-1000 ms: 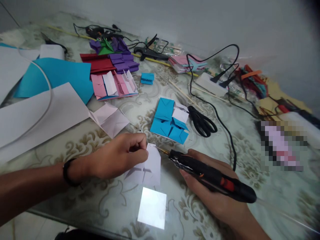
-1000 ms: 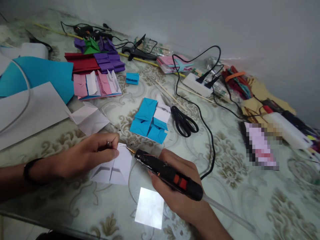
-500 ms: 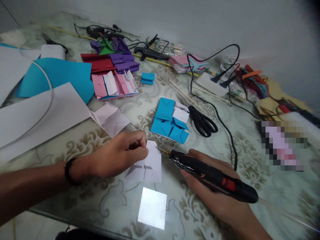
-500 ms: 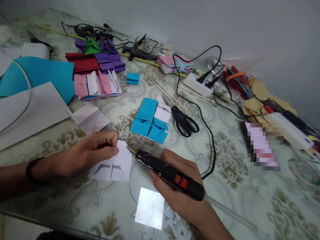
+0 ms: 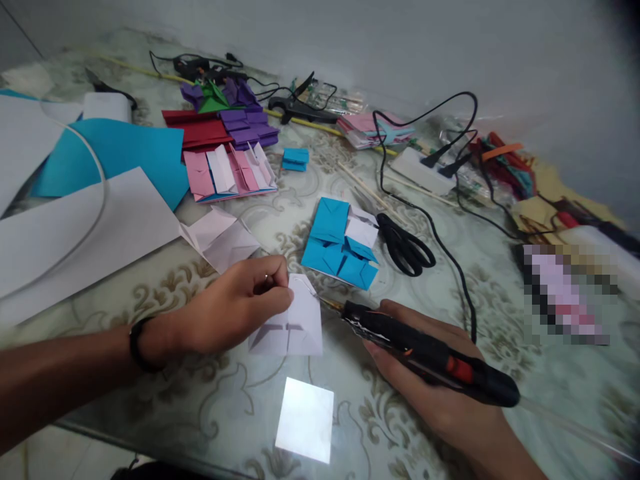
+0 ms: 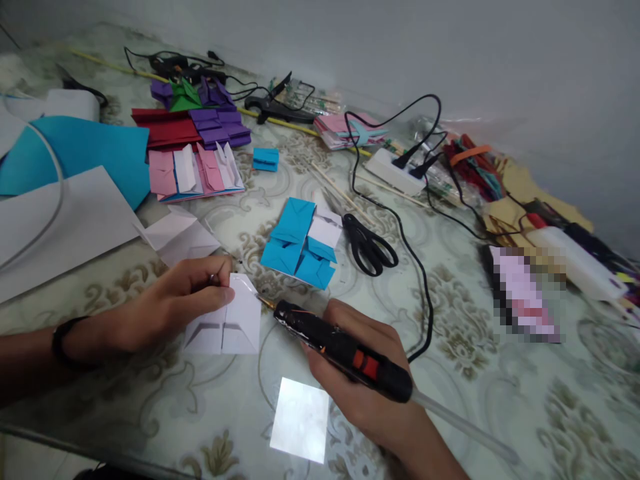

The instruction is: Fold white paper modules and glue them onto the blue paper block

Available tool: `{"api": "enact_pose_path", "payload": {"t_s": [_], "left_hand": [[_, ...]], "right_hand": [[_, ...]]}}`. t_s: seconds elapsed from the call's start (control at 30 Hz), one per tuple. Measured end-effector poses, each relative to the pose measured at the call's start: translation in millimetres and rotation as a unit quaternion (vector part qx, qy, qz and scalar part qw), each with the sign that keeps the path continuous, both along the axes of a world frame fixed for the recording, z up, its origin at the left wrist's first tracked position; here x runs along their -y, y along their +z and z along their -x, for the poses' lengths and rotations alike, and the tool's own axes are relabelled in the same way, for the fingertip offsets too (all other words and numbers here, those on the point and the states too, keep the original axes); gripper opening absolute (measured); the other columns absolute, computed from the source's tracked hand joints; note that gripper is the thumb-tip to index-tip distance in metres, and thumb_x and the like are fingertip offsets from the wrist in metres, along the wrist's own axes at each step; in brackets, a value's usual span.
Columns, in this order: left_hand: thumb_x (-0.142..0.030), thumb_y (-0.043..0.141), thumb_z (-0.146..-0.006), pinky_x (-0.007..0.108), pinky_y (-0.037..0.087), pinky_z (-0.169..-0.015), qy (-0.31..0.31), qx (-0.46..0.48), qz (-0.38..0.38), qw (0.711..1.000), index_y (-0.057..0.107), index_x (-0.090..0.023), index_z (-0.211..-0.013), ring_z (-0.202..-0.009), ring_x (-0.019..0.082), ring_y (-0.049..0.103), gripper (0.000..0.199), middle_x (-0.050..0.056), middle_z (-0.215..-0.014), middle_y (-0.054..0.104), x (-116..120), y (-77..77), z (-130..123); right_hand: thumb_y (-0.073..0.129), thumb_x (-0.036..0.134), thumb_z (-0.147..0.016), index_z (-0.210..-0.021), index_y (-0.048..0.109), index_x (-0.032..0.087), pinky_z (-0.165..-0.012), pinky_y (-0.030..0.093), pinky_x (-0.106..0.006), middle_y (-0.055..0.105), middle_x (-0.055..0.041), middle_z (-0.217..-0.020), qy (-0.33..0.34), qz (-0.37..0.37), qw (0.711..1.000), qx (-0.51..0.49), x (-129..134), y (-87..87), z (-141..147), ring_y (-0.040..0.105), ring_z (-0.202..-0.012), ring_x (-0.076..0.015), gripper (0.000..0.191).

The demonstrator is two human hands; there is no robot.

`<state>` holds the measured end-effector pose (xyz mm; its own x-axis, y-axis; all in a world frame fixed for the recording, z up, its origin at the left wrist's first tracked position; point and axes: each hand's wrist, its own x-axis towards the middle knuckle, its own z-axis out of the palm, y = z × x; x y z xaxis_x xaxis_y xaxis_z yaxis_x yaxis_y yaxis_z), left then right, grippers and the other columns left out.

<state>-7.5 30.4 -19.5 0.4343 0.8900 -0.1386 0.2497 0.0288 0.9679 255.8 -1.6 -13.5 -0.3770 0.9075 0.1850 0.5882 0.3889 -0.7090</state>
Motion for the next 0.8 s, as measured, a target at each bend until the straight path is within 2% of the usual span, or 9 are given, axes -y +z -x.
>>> {"api": "enact_pose_path", "payload": {"t_s": [0.27,0.6,0.8], "left_hand": [[-0.021,0.054,-0.091,0.026,0.032,-0.056,-0.004,0.000,-0.002,1.000,0.045,-0.020,-0.074,-0.065,0.011,0.039,0.020,-0.007,-0.069,0.044,-0.2,-0.2,1.3],[-0.026,0.058,-0.096,0.024,0.033,-0.054,-0.002,-0.016,0.005,1.000,0.052,-0.018,-0.074,-0.063,0.010,0.042,0.024,-0.007,-0.067,0.047,-1.1,-3.3,-1.4],[-0.026,0.058,-0.097,0.022,0.035,-0.055,-0.016,-0.011,0.009,1.000,0.060,-0.017,-0.077,-0.064,0.010,0.048,0.022,-0.006,-0.068,0.053,-0.7,-4.4,-1.3]], "right_hand": [[0.066,0.015,-0.089,-0.068,0.045,0.025,-0.045,0.040,-0.027,0.053,0.0039,-0.060,-0.003,-0.009,1.000,-0.003,0.2,-1.2,-2.6,0.050,-0.048,-0.0135,0.032],[0.065,0.014,-0.092,-0.083,0.060,0.023,-0.053,0.045,-0.027,0.059,0.0016,-0.072,0.039,-0.016,0.999,-0.027,-0.3,-0.2,-0.7,0.058,-0.059,-0.0143,0.014],[0.065,0.013,-0.092,-0.082,0.060,0.024,-0.053,0.045,-0.026,0.057,0.0022,-0.070,0.047,-0.015,0.998,-0.034,0.0,0.5,2.6,0.057,-0.058,-0.0139,0.015]]}}
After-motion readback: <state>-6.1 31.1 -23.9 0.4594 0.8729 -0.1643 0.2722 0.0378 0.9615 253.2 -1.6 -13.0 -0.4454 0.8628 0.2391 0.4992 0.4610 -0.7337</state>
